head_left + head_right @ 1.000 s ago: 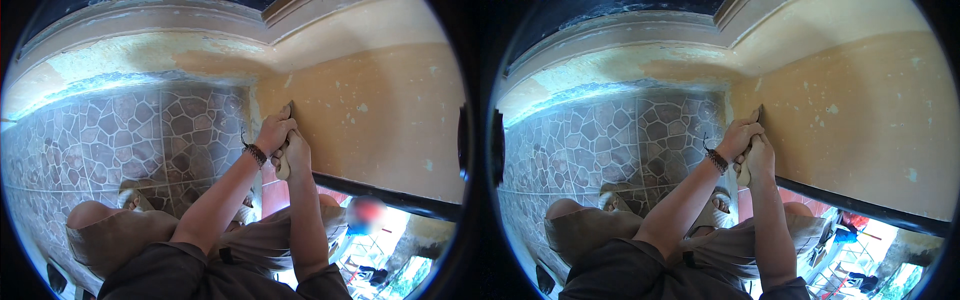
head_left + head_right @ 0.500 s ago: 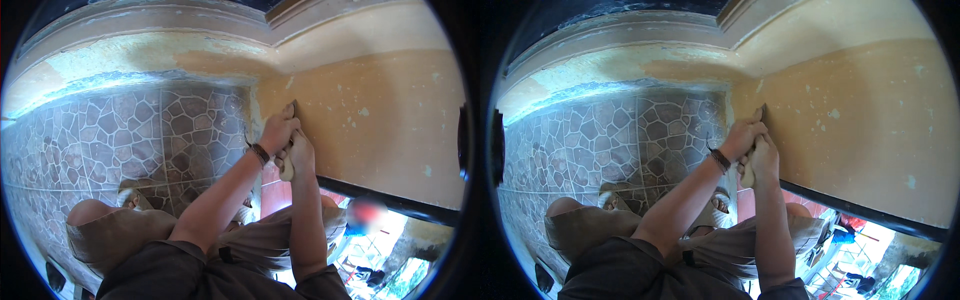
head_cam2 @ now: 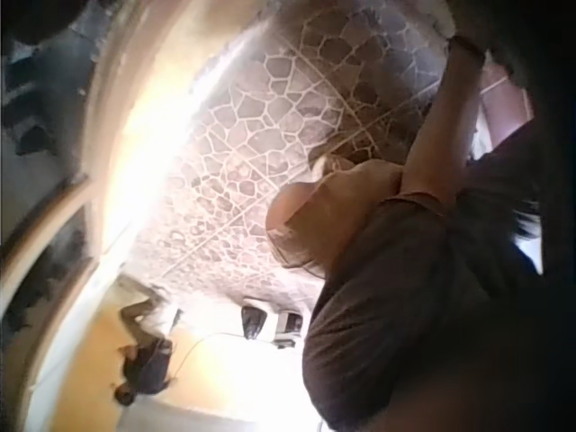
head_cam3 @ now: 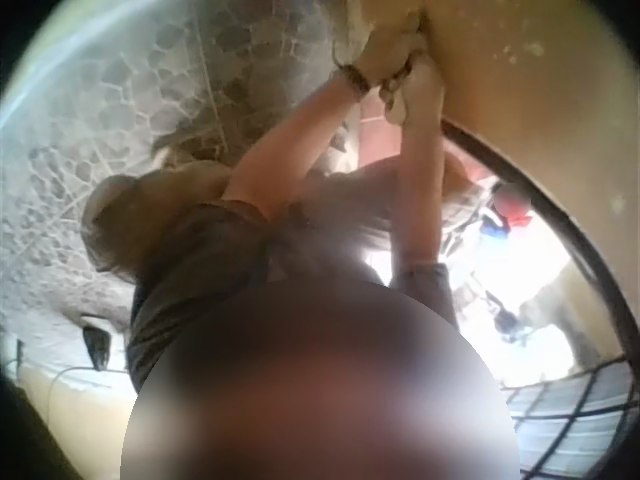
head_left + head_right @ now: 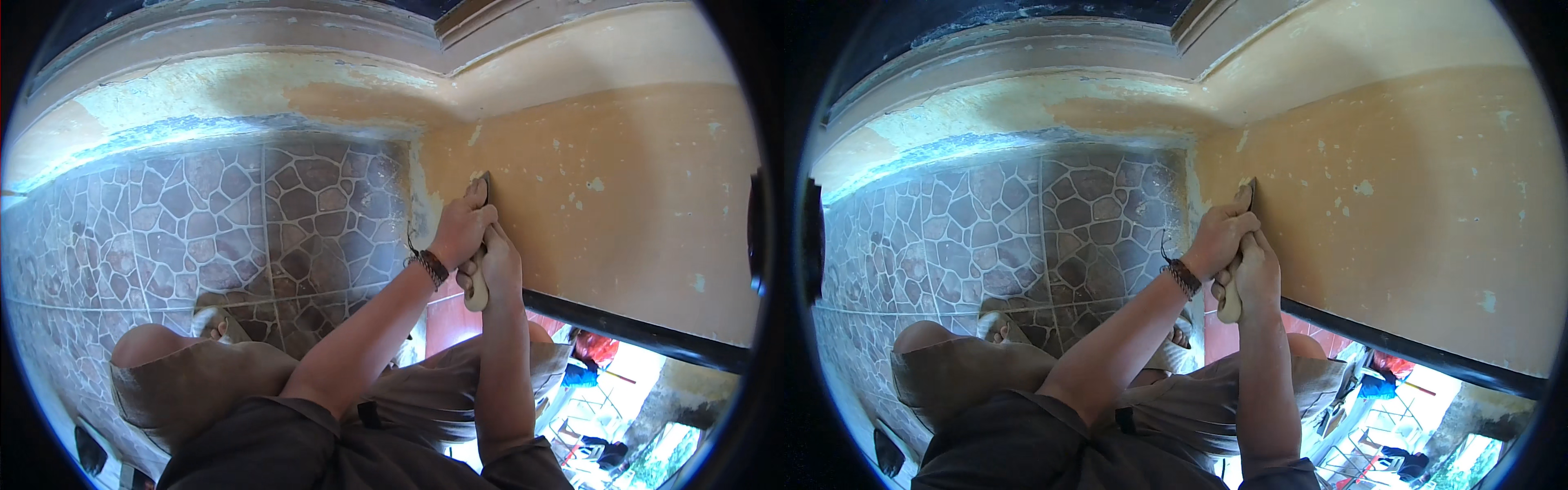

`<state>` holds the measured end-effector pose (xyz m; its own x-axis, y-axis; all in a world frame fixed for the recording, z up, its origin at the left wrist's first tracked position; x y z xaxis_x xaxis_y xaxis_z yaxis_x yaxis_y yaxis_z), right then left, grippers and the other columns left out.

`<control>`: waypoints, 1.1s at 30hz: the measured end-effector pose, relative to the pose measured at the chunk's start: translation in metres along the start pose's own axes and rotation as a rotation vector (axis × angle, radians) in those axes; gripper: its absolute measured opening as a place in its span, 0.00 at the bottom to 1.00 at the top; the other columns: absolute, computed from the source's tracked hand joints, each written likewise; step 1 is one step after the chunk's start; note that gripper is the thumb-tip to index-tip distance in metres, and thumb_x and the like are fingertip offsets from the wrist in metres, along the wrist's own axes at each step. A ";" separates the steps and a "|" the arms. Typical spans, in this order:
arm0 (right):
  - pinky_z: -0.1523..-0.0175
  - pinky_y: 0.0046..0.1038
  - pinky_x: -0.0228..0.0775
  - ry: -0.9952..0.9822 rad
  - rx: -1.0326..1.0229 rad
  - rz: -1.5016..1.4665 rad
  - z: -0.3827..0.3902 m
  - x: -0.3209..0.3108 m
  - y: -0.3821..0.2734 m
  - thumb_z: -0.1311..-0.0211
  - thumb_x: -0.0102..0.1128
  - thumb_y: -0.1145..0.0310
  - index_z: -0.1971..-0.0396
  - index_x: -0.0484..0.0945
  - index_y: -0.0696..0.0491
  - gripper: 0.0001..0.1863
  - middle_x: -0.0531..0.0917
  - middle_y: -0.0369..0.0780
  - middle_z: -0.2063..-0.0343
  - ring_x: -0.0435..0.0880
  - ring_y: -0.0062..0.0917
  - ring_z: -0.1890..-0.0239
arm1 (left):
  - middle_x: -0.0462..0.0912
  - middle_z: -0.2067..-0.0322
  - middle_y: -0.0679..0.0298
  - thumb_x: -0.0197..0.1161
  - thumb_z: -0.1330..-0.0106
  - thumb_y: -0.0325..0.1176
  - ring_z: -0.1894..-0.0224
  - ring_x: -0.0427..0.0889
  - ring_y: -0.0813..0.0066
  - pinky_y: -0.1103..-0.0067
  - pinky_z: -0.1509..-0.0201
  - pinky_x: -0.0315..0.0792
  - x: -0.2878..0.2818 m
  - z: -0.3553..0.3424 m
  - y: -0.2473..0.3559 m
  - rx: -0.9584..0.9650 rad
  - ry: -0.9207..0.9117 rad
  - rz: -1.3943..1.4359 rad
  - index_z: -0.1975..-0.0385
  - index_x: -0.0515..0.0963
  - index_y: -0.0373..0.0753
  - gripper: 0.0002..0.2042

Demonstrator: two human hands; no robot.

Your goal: Scraping and brushing a wall to prepare it for painting.

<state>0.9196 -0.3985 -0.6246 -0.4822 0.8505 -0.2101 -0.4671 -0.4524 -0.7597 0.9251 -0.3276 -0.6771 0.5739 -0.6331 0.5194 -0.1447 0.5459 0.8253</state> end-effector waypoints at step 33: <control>0.91 0.22 0.57 0.028 0.093 -0.061 0.012 -0.007 0.011 0.34 0.35 0.61 0.63 0.68 0.52 0.13 0.64 0.34 0.89 0.63 0.17 0.93 | 0.75 0.83 0.56 0.55 0.50 0.32 0.77 0.74 0.72 0.77 0.69 0.68 -0.004 0.016 0.011 0.200 0.172 -0.210 0.74 0.73 0.28 0.11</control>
<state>0.9091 -0.4127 -0.6240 -0.4309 0.8836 -0.1834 -0.5624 -0.4219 -0.7111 0.9083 -0.3284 -0.6663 0.7332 -0.6092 0.3021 -0.1542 0.2838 0.9464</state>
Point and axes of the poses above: each hand's wrist, its own z-axis away from the middle knuckle, its own x-axis out of the palm, y = z × x, the point moved 8 cm from there along -z, towards the middle knuckle
